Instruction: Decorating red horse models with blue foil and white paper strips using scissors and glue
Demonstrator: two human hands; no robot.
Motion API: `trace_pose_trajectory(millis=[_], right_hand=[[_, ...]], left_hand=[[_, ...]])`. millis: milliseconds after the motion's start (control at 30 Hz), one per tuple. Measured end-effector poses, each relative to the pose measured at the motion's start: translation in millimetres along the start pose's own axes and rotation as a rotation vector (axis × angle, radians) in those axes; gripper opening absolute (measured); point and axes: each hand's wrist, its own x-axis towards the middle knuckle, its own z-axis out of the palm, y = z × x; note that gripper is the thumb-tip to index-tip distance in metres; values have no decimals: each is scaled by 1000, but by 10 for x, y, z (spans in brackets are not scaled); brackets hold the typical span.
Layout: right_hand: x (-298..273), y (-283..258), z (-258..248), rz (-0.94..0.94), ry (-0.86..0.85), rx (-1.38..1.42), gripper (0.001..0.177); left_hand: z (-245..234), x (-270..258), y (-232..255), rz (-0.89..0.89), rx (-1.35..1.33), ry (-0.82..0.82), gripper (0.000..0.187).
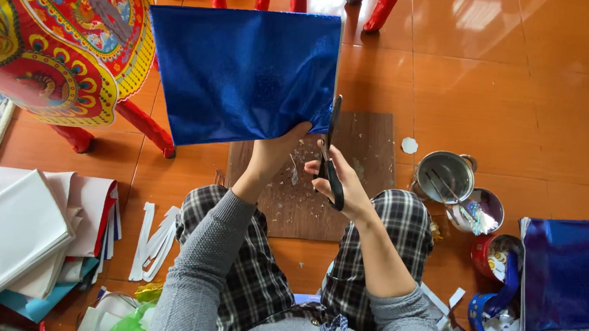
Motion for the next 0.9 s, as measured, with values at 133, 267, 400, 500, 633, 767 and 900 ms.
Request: trace_pose_trajectory(millis=[133, 267, 400, 500, 633, 767, 900], right_hand=[[-29, -35, 44, 9, -5, -44, 94], [-26, -11, 49, 0, -8, -87, 94], [-47, -48, 52, -43, 56, -209, 89], [-24, 67, 83, -81, 125, -244, 87], [8, 191, 162, -176, 201, -134, 75], [22, 219, 237, -239, 248, -126, 64], [-2, 133, 255, -223, 225, -68, 64]], left_hand=[[10, -16, 210, -18, -99, 54, 31], [-64, 35, 171, 90, 55, 36, 35], [17, -48, -497, 103, 26, 22, 32], [46, -19, -42, 102, 58, 54, 32], [93, -17, 326, 87, 52, 75, 27], [102, -24, 355, 32, -11, 54, 24], [115, -67, 188, -37, -93, 56, 32]])
